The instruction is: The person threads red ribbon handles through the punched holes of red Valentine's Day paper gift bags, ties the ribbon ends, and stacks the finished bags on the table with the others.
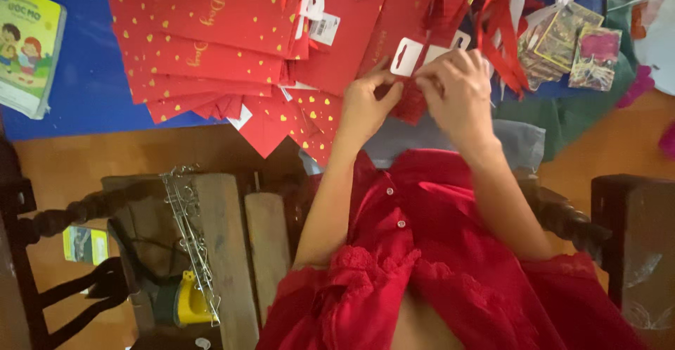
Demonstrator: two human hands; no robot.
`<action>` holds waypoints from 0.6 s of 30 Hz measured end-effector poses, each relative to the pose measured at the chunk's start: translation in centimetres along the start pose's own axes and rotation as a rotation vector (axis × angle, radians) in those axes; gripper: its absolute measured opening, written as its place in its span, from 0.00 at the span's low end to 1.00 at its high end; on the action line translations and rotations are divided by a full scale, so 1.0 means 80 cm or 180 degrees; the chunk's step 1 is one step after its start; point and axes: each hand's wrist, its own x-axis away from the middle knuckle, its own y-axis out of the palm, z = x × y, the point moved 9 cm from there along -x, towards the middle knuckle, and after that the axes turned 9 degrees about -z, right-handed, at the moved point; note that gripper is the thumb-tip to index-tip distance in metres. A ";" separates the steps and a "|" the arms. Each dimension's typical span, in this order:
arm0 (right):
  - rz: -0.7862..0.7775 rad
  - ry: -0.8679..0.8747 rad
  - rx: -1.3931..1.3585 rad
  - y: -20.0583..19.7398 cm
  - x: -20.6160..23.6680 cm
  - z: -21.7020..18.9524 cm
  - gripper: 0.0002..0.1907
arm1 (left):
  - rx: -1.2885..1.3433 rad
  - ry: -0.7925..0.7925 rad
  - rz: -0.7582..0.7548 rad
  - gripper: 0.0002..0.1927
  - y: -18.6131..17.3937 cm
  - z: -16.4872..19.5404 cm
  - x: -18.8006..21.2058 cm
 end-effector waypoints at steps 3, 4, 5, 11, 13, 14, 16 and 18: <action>-0.0062 0.0254 -0.0074 0.012 0.000 0.008 0.05 | 0.0052 0.0030 0.0042 0.09 0.000 -0.001 0.001; -0.0068 0.0251 -0.0075 0.014 0.002 0.008 0.05 | 0.0080 0.0076 0.0040 0.10 0.001 0.001 0.002; -0.0065 0.0251 -0.0067 0.015 0.004 0.010 0.05 | -0.0025 0.0086 0.0034 0.10 0.002 0.003 0.003; -0.0048 0.0119 -0.0042 0.019 0.009 0.016 0.04 | -0.0084 0.0168 0.0063 0.11 0.005 0.016 0.008; -0.0063 0.0088 -0.0022 0.020 0.008 0.017 0.05 | -0.0041 0.0068 0.0073 0.10 0.004 0.016 0.007; -0.0070 0.0102 -0.0011 0.021 0.009 0.017 0.06 | -0.0063 0.0096 0.0101 0.10 0.002 0.018 0.006; -0.0048 0.0140 -0.0075 0.021 0.011 0.018 0.06 | -0.0100 0.0126 0.0141 0.11 0.001 0.021 0.006; 0.0024 0.0169 -0.0224 0.022 0.013 0.017 0.05 | -0.0115 0.0136 0.0238 0.11 0.002 0.023 0.009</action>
